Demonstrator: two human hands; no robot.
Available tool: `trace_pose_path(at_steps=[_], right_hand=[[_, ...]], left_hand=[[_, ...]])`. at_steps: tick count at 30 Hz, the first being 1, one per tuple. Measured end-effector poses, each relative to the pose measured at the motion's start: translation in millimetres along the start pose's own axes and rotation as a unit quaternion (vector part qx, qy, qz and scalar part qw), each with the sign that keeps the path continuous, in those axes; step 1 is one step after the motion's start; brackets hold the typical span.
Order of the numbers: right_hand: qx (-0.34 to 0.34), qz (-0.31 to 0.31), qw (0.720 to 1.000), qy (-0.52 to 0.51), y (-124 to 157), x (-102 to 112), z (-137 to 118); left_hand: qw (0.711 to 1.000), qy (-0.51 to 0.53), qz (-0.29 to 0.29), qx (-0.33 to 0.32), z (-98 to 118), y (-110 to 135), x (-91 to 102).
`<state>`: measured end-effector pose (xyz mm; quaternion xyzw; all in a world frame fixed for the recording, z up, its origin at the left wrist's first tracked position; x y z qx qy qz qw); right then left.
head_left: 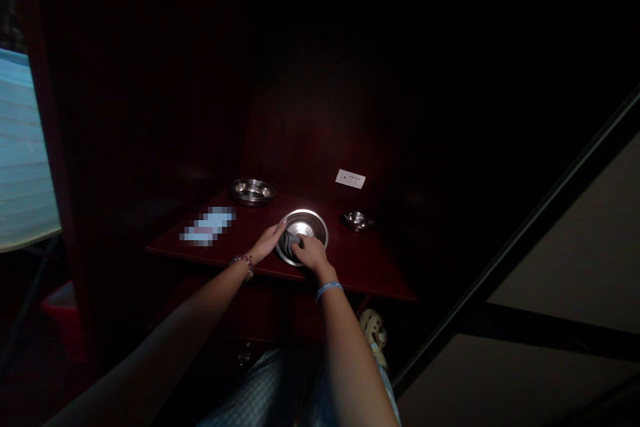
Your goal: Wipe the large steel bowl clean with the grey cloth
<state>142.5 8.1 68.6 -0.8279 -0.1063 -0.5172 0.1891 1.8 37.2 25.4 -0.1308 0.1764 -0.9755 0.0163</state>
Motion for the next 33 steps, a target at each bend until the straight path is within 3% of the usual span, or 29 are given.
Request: trace_pose_path(at_steps=[10,12,17,20,22,27,33], right_hand=[[0.005,0.005,0.994,0.112,7.7,15.0,-15.3],[-0.005,0.046,0.993,0.11,9.4,22.2,-14.5],[0.007,0.25,0.966,0.066,17.6,47.7,-10.4],[0.035,0.298,0.953,0.049,21.0,53.8,-7.4],[0.068,0.281,0.957,0.041,20.2,51.5,-7.2],[0.172,0.137,0.973,0.069,11.6,26.5,-15.0],[0.114,0.1,0.984,0.089,4.2,12.2,-13.0]], left_hand=[[1.0,-0.005,-0.005,-0.007,-1.1,-1.5,-1.4],[1.0,-0.004,-0.006,-0.004,-0.6,-0.7,-1.0],[1.0,0.001,0.002,0.006,-4.0,-1.6,-0.7],[1.0,-0.003,0.009,0.004,-7.0,-3.6,-0.6],[1.0,-0.004,0.013,0.004,-8.1,-4.0,-0.2],[1.0,-0.013,0.013,-0.013,-5.2,-2.5,-0.1],[1.0,-0.006,0.009,-0.008,-1.7,-1.7,-0.8]])
Point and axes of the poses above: each hand's wrist, its own y-axis away from the middle knuckle, its own x-axis out of the back of the hand, z = x × y, the point moved 5 cm from there along -y, towards the middle knuckle, and after that the axes turned 12 degrees about -y, right-handed, at the moved point
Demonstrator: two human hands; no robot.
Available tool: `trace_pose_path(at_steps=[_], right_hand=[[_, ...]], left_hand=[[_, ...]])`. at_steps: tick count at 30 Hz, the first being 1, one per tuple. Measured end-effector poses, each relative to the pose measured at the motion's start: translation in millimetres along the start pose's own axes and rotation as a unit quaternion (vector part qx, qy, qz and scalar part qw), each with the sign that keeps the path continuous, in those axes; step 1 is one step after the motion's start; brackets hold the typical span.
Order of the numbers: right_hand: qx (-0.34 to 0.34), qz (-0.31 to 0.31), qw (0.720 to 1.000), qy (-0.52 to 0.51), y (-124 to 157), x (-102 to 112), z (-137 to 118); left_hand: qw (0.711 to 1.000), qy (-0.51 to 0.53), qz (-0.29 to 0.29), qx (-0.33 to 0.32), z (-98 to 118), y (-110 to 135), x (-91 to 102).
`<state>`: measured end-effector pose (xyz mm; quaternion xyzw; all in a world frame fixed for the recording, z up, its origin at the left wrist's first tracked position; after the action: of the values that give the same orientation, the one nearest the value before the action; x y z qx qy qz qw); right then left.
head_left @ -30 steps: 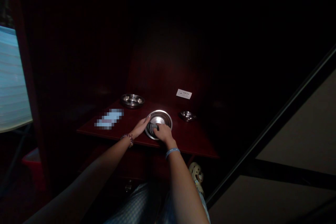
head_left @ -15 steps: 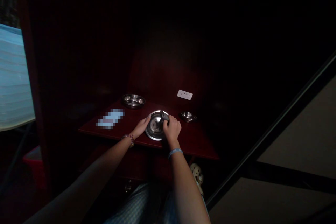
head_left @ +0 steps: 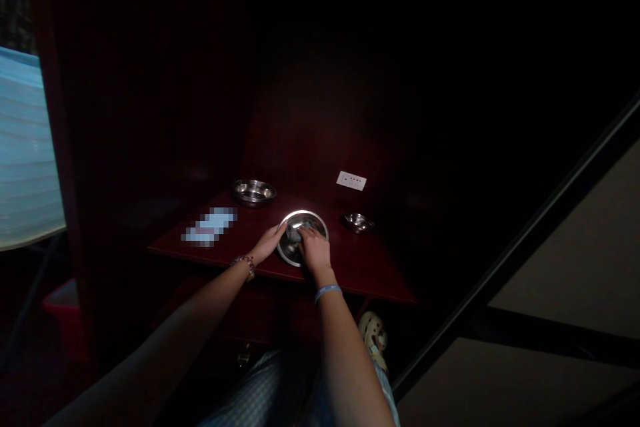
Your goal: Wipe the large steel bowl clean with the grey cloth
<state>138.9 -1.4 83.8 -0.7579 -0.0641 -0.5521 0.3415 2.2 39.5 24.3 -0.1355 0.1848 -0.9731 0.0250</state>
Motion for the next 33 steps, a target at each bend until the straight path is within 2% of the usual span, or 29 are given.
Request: trace_pose_path(at_steps=[4,9,13,21,25,27,28,31,33], right_hand=[[-0.017,-0.023,1.0,-0.004,2.0,1.2,0.5],[-0.05,-0.085,0.995,-0.001,6.3,1.6,3.5],[-0.056,-0.102,0.993,-0.003,8.1,3.3,4.9],[-0.08,-0.1,0.991,-0.043,6.4,-2.7,12.5],[-0.123,-0.052,0.975,-0.179,2.4,-9.0,24.2],[-0.153,0.009,0.939,-0.308,-0.8,-9.0,33.8],[-0.167,0.054,0.908,-0.379,-2.3,-7.3,40.0],[-0.197,0.227,0.783,-0.544,-1.6,3.3,63.0],[-0.202,0.326,0.716,-0.583,3.6,12.4,78.5]], left_hand=[[1.0,0.0,-0.003,0.008,0.2,0.1,1.0],[1.0,0.005,0.016,0.019,-2.8,-0.2,2.9],[1.0,-0.001,0.018,0.019,-1.6,0.9,3.2],[1.0,-0.002,0.018,0.004,-2.0,-0.4,2.6],[1.0,0.001,0.007,0.003,-2.8,-0.1,1.1],[1.0,0.002,-0.005,0.008,-2.8,0.8,0.6],[1.0,0.002,-0.009,0.01,-2.5,1.2,0.5],[1.0,-0.007,-0.01,0.01,-1.1,2.3,1.6],[1.0,-0.009,-0.001,0.008,0.1,3.0,3.0]])
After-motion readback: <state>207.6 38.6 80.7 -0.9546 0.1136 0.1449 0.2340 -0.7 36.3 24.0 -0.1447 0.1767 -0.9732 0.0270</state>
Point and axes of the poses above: each hand's wrist, its own y-axis away from the middle knuckle, its own x-axis out of the back of the hand, z = x × y, the point moved 5 cm from there along -y, towards the middle knuckle, and after that the axes turned 12 degrees about -y, right-handed, at the moved point
